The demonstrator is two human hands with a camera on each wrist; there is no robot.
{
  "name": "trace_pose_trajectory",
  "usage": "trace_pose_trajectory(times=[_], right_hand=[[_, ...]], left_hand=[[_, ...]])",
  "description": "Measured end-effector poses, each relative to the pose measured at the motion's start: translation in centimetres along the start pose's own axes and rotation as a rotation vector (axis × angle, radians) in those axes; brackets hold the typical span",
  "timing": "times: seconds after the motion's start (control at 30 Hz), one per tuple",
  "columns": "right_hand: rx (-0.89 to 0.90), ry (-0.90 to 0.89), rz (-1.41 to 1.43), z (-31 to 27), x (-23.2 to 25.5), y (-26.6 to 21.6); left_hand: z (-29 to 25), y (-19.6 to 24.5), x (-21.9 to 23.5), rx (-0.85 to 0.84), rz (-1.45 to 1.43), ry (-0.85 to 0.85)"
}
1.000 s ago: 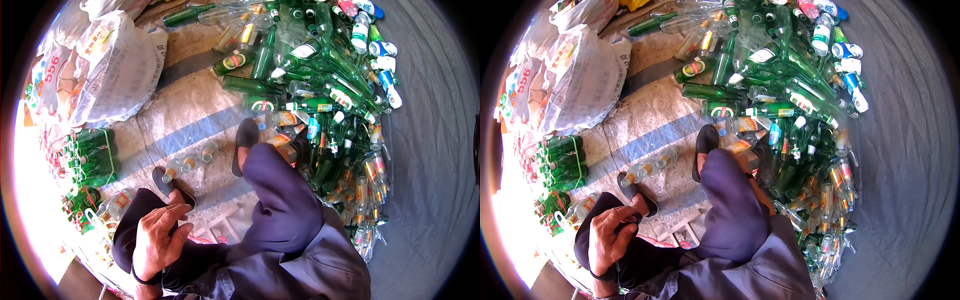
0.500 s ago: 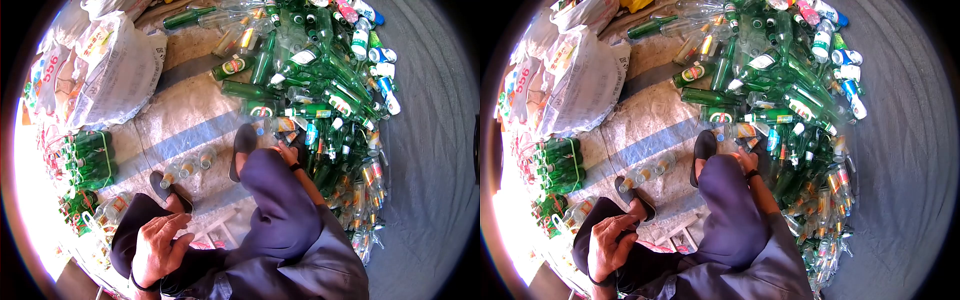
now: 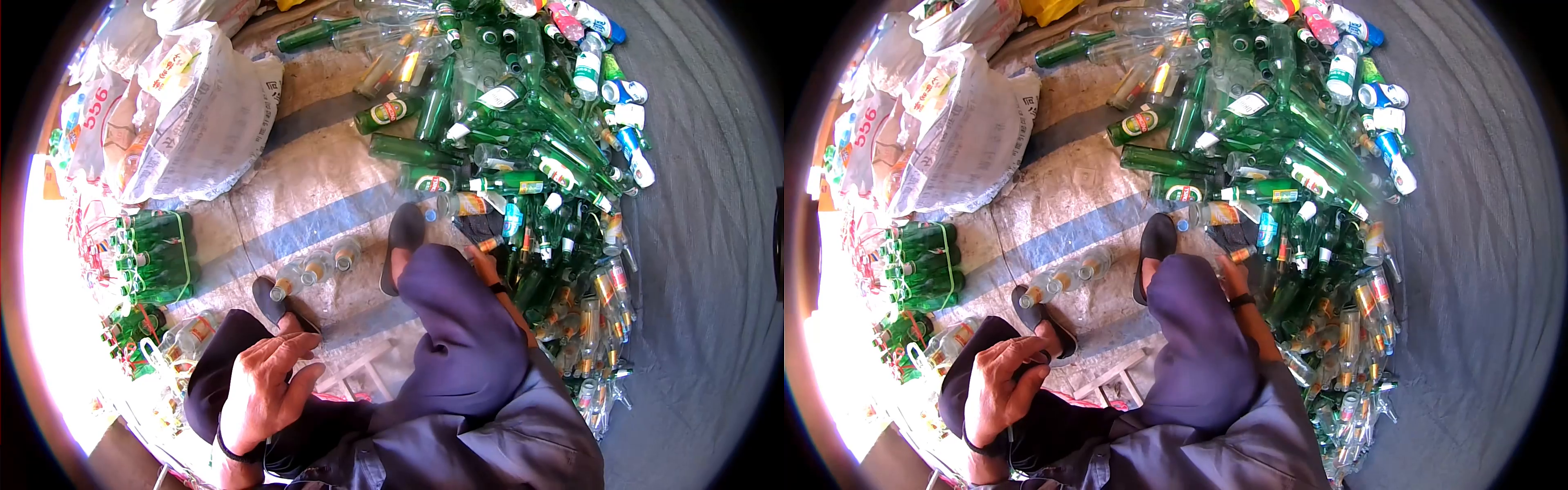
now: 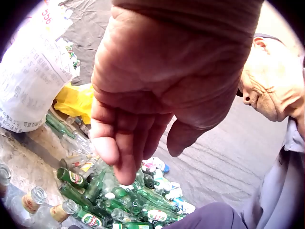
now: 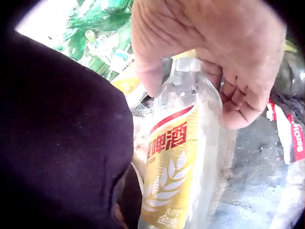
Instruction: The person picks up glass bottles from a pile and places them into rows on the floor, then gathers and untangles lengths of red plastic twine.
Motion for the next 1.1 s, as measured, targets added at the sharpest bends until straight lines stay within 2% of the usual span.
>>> trace_pose_trajectory(times=[0.03,0.07,0.13,0.17,0.23,0.27,0.37,0.5,0.6,0.63,0.7,0.73,0.77,0.87,0.9,0.97,1.03,1.1], right_hand=[[-0.098,0.084,-0.046,-1.1,0.3,-0.2],[-0.093,0.083,-0.044,-1.5,0.2,0.0],[-0.114,0.205,0.196,-1.2,1.2,2.9],[-0.108,0.203,0.198,-1.0,1.9,4.0],[0.030,0.162,-0.382,-0.7,3.3,3.8],[0.081,0.148,-0.523,-0.8,3.4,3.7],[0.318,0.067,-0.762,-1.1,2.3,1.4],[0.756,0.031,-1.041,-1.7,0.7,-2.3],[1.017,0.071,-1.152,-3.7,0.7,-6.3],[1.105,0.082,-1.176,-4.3,0.7,-7.5],[0.648,-0.059,-0.796,-7.9,-0.5,-14.0],[0.592,0.137,-0.852,-6.1,0.9,-14.3],[0.598,-0.067,-0.653,-10.6,-1.9,-19.0],[0.602,-0.117,-0.789,-14.5,-4.2,-26.0],[0.674,-0.182,-0.756,-16.4,-5.7,-28.1],[0.786,-0.196,-0.889,-20.0,-8.0,-32.1],[0.863,-0.175,-0.964,-23.1,-10.2,-34.7],[0.957,-0.274,-1.011,-26.4,-13.2,-36.0]], left_hand=[[-0.1,0.0,0.0,-0.004,0.003,0.003],[-0.1,0.0,-0.1,-0.012,-0.004,-0.001],[-0.2,0.0,-0.2,-0.022,-0.008,-0.001],[-0.3,0.1,-0.2,-0.026,-0.023,0.005],[-0.5,0.0,-0.4,-0.043,-0.010,0.011],[-0.5,0.1,-0.4,-0.045,-0.006,0.018],[-0.9,0.2,-0.3,-0.040,-0.075,0.053],[-1.5,-0.2,0.1,-0.014,-0.027,0.049],[-2.1,-0.4,1.4,0.100,-0.084,0.141],[-2.4,-0.5,1.7,0.168,-0.201,0.144],[-2.9,-1.4,2.2,0.141,-0.203,0.211],[-3.2,-1.8,2.5,0.138,-0.194,0.240],[-3.3,-2.4,2.8,0.087,-0.120,0.244],[-3.7,-3.1,2.8,0.075,-0.141,0.277],[-3.8,-3.2,2.8,0.048,-0.155,0.285],[-3.8,-3.7,2.3,0.028,-0.153,0.289],[-3.7,-3.8,2.1,0.011,-0.159,0.276],[-4.0,-3.3,1.8,0.000,-0.171,0.266]])
Point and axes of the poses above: each hand's wrist, its own z-axis towards the middle knuckle, its own x-axis out of the back of the hand, y = z × x, the point moved 5 cm from there along z, towards the middle knuckle, and after that the axes turned 12 degrees about -y, right-handed, at the moved point
